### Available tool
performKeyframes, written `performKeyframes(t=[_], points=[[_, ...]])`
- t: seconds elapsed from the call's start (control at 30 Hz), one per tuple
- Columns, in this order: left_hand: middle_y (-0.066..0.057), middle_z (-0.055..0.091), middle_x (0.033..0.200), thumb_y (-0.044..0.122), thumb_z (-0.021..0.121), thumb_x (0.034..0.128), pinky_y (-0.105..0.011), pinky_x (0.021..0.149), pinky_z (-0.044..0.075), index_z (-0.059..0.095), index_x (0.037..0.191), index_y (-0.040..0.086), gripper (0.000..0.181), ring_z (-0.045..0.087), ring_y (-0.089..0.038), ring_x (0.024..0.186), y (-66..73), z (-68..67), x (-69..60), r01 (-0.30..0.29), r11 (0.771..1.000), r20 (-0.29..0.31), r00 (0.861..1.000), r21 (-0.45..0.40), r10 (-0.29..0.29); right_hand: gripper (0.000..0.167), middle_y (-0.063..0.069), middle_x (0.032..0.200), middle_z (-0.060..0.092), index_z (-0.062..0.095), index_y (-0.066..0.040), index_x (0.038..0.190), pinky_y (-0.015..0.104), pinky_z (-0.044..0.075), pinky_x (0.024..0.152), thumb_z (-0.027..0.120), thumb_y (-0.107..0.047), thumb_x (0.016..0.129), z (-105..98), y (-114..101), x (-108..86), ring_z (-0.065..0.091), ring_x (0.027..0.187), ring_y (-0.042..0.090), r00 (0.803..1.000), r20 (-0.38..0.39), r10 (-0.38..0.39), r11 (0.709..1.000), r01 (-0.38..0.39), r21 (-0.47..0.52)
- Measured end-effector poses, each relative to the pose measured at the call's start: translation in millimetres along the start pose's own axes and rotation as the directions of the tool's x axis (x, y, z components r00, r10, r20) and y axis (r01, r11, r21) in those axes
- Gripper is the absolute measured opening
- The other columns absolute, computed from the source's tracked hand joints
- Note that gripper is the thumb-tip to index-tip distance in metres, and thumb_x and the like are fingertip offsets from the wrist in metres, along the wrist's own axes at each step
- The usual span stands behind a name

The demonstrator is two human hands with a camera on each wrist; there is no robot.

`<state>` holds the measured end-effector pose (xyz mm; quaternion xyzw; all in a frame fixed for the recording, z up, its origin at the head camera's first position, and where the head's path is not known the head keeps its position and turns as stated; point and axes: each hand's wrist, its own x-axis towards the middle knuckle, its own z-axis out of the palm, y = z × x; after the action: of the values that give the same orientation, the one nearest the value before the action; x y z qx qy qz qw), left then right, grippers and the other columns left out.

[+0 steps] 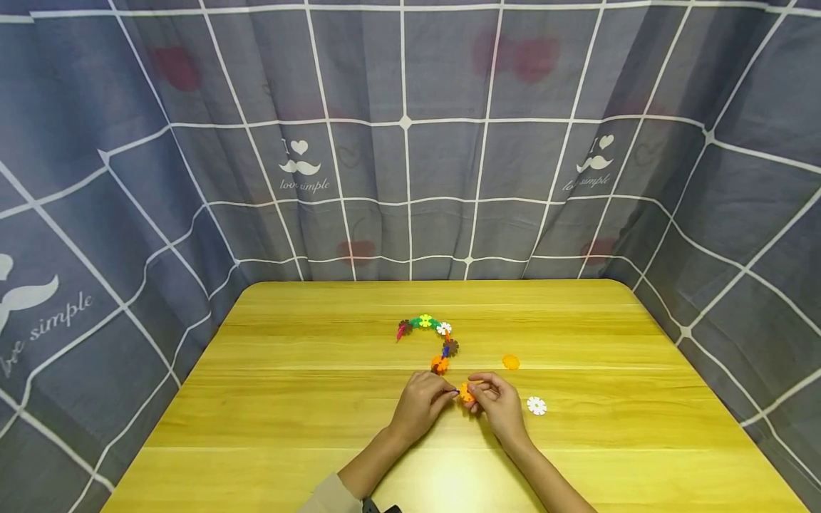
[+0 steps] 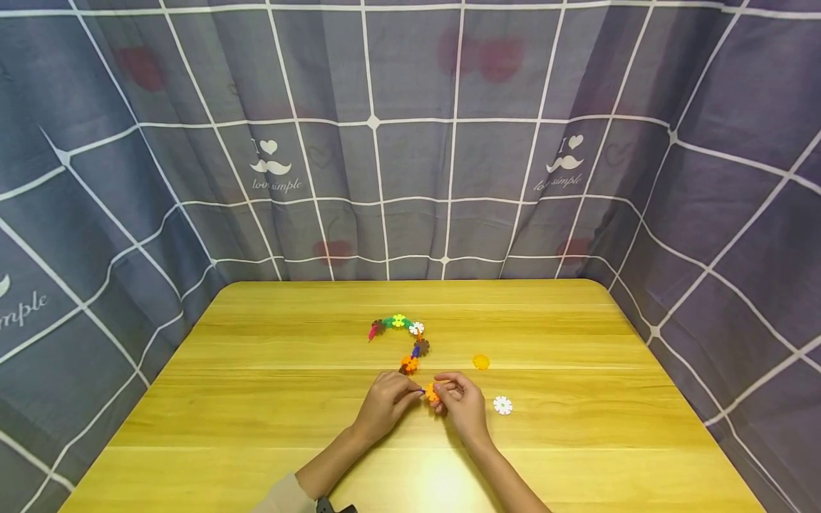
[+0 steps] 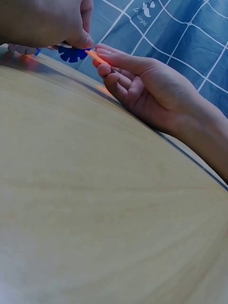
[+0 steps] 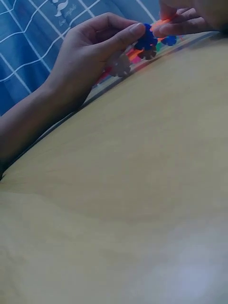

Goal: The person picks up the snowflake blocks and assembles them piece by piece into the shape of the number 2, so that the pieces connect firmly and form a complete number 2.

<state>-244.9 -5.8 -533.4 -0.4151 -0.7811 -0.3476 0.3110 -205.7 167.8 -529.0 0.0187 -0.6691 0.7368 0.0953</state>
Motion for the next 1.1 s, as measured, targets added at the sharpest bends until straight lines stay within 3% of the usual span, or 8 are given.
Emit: performKeyframes(t=[0.3,0.5,0.73,1.1], points=[[0.009,0.065,0.080,0.014,0.071,0.0806,-0.025,0.080,0.044,0.067,0.085,0.016,0.006,0.058,-0.007,0.081,0.8,-0.6,0.0,0.014,1.000,0.003,1.000,0.004,-0.014,0.028,0.019,0.075,0.065,0.060,0.008,0.105,0.024,0.049,0.046,0.069,-0.005,0.082,-1,-6,0.1,0.062,0.055,0.021,0.991,0.012,0.136,0.990,-0.136,-0.032],[0.008,0.065,0.079,0.014,0.071,0.0797,-0.024,0.079,0.044,0.067,0.082,0.015,0.005,0.058,-0.007,0.079,1.2,-1.3,-0.1,-0.014,1.000,-0.005,1.000,0.015,0.014,0.032,0.018,0.082,0.067,0.058,0.012,0.110,0.027,0.054,0.056,0.066,-0.004,0.084,-9,-7,3.5,0.065,0.064,0.021,0.967,0.099,0.234,0.971,-0.237,0.023],[0.009,0.064,0.076,0.016,0.071,0.0798,-0.022,0.078,0.044,0.065,0.078,0.015,0.006,0.057,-0.006,0.077,3.5,-4.2,0.9,-0.056,0.998,-0.001,0.998,0.028,0.056,0.030,0.020,0.081,0.066,0.058,0.014,0.109,0.028,0.054,0.056,0.065,-0.001,0.083,-11,-6,6.1,0.064,0.062,0.020,0.953,0.154,0.260,0.963,-0.267,0.031],[0.008,0.064,0.075,0.013,0.072,0.0787,-0.020,0.077,0.044,0.066,0.079,0.014,0.006,0.057,-0.007,0.075,2.0,-2.9,1.4,-0.044,0.999,-0.014,0.999,-0.001,0.044,0.032,0.019,0.079,0.066,0.056,0.015,0.109,0.031,0.054,0.058,0.066,-0.001,0.083,-9,-9,5.0,0.065,0.061,0.021,0.957,0.162,0.241,0.967,-0.251,0.039]])
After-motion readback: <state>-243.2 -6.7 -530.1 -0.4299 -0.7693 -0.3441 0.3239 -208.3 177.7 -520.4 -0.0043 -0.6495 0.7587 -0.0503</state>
